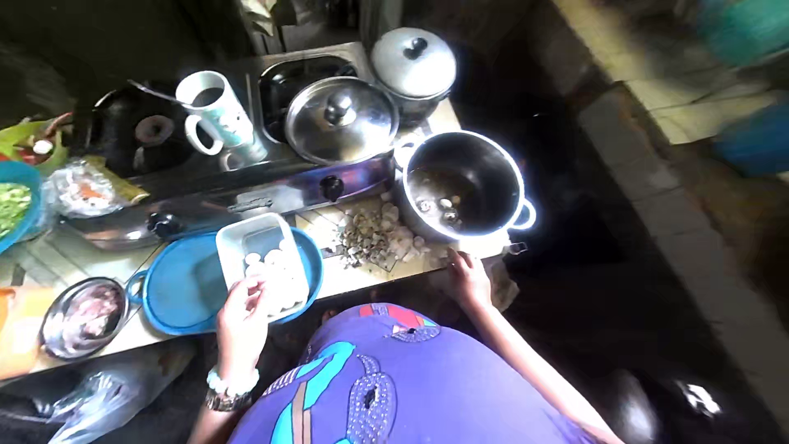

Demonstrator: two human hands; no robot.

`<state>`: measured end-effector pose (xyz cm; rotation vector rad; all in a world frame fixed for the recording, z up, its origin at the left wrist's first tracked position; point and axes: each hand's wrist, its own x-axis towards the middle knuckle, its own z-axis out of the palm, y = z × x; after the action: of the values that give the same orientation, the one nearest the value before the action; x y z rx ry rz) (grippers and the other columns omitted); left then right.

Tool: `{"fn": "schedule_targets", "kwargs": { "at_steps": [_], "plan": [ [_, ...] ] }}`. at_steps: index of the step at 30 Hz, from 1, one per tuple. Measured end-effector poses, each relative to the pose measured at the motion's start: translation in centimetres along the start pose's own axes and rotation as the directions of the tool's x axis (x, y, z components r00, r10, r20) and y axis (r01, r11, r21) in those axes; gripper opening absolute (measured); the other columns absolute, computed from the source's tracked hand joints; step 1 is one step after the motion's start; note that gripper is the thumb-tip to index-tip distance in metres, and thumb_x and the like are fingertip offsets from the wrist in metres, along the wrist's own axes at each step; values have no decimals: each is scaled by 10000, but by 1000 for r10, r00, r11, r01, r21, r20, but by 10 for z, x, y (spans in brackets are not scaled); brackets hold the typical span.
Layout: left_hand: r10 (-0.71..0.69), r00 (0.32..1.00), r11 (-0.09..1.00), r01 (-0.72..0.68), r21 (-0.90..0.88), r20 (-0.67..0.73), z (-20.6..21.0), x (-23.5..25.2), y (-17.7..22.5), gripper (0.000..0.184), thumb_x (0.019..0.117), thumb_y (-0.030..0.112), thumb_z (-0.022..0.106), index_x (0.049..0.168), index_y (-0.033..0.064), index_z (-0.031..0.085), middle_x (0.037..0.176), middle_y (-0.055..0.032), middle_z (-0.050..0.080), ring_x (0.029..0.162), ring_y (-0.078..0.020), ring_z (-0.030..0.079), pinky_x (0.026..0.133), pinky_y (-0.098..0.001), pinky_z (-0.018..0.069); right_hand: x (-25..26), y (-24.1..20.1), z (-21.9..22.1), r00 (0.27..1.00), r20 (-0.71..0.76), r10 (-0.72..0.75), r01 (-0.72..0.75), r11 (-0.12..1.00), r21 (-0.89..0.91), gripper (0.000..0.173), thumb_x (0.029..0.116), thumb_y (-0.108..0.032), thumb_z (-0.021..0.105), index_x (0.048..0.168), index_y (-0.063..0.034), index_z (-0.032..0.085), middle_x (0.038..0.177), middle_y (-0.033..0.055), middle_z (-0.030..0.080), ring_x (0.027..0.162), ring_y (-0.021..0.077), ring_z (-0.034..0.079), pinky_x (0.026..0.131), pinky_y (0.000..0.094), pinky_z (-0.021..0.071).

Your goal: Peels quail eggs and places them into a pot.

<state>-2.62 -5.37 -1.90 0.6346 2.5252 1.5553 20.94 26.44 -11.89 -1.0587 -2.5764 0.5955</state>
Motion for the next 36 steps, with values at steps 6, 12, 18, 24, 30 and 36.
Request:
{"fn": "schedule_targets", "kwargs": {
  "at_steps": [6,12,18,24,30,36],
  "plan": [
    [-17,995,999,21,-42,98,17,-6,5,202,949,47,623,1100,-79,667,1117,-152,675,980,-63,669,832,-194,566,-3,-4,8,998,56,27,-27,1000,2,321,988,-69,587,1286,-23,697,1259,313,633,1177,541,579,973,625,490],
    [-37,993,996,46,-82,109,25,-12,7,197,939,43,628,1094,-72,668,1117,-129,678,942,-46,672,805,-184,571,-9,1,14,994,-23,-111,112,993,41,311,982,-27,563,1258,-6,704,1172,284,685,1093,530,626,901,613,525],
    [-48,993,995,56,-81,104,23,-22,6,203,934,59,634,1088,-68,669,1116,-125,680,928,-45,673,803,-183,572,-5,-5,12,990,72,-124,123,992,13,424,950,53,529,1330,-56,683,1297,280,647,1146,546,601,924,633,509],
    [-8,996,992,20,-123,91,24,-28,-1,192,936,75,642,1069,-58,681,1092,-110,691,944,-49,688,815,-194,587,-1,0,13,959,-124,-253,258,966,18,233,952,-121,649,1124,13,728,1099,200,746,997,413,709,880,524,565],
    [10,995,993,2,-117,104,26,-26,4,209,944,107,644,1058,-61,688,1098,-114,690,950,-46,679,821,-190,576,2,-6,7,964,-156,-214,228,970,79,253,947,-155,673,1114,30,721,1039,189,751,972,397,707,877,509,566],
    [21,992,994,-7,-112,123,26,-24,3,202,952,86,621,1069,-65,688,1112,-130,689,965,-49,674,827,-184,566,3,1,11,924,-208,-320,339,939,61,253,925,-195,710,1096,-18,764,1034,207,737,961,420,687,873,540,542]
  ]
}}
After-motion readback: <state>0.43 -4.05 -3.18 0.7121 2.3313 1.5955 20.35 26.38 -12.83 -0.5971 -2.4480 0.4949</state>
